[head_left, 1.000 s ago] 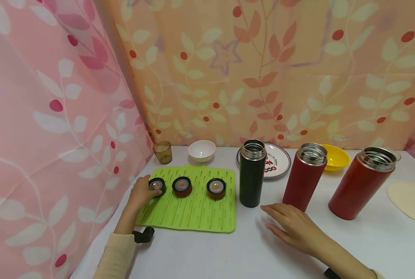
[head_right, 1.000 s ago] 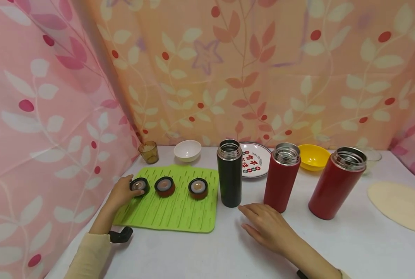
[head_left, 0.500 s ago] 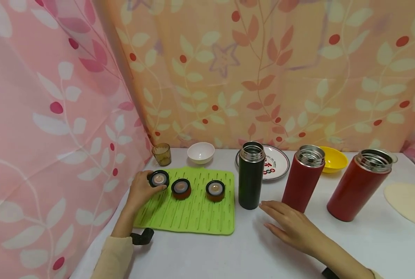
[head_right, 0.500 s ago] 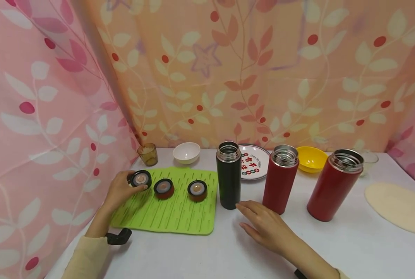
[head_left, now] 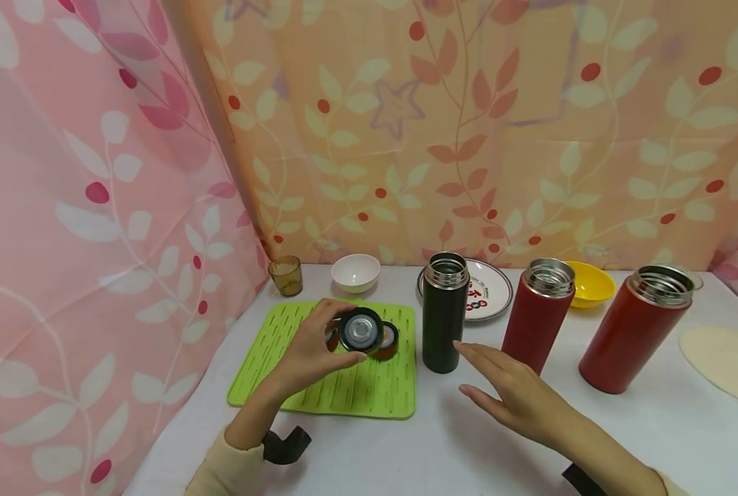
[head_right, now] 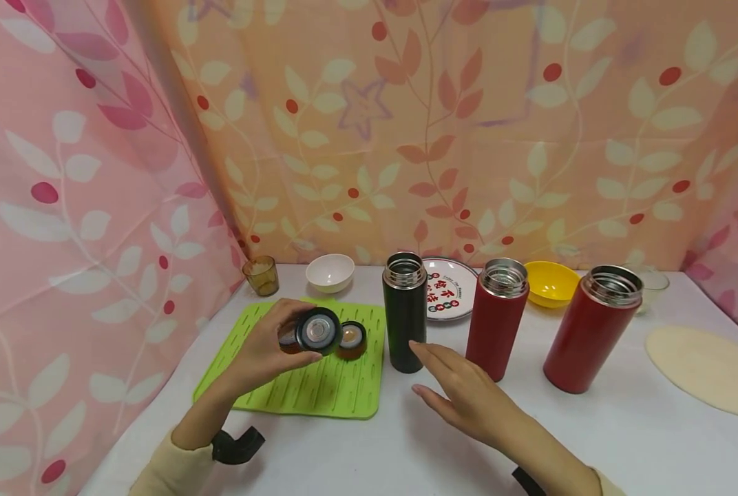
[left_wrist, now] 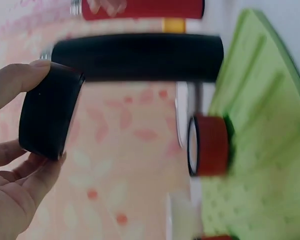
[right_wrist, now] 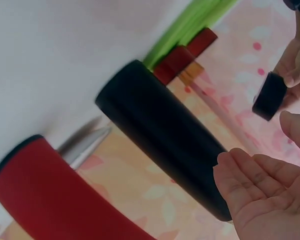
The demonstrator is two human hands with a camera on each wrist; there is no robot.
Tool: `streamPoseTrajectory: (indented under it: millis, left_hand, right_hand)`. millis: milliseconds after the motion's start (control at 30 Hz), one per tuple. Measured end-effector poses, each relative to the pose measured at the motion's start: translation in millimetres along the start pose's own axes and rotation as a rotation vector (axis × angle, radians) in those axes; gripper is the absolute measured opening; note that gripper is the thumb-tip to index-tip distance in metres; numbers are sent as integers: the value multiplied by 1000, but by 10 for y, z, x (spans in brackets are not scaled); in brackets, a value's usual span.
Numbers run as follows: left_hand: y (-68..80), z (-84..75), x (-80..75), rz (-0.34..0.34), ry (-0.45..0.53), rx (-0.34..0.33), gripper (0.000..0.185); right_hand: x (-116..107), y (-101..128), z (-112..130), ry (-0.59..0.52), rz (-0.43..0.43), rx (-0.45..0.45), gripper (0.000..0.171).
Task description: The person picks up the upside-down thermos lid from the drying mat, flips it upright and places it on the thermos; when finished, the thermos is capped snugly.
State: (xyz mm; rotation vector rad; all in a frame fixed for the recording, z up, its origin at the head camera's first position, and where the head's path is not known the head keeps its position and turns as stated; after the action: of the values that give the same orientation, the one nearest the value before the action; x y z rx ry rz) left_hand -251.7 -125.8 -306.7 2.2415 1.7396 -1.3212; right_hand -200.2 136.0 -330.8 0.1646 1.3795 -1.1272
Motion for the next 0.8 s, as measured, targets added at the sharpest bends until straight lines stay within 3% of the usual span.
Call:
streamPoseTrajectory:
  millis: [133, 433, 600, 800]
  left_hand:
    - [-40, -234, 122, 2, -18, 89, 71]
    - [-134, -565, 343, 4, -16, 245, 71]
    - [-153, -684, 442, 25, -14, 315, 69]
    - [-172, -748, 480, -6, -41, 368, 69]
  right_hand:
    - [-45, -87, 56, -44, -18, -22, 68]
    - [-121, -271, 104, -147, -63, -38, 62]
    - [-116, -309, 94, -255, -61, -20, 59]
    - [-45, -321, 10, -462, -13, 18, 56]
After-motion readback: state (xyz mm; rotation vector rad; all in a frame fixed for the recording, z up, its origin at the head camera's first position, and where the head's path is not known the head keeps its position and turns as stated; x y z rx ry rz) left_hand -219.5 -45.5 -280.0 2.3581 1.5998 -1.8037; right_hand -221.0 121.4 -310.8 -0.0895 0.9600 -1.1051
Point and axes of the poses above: each hand's wrist, its own y-axis away from the middle knuckle, its own x-axis out of the palm, z = x × y, the point moved 6 cm from there along -y, towards the middle knuckle
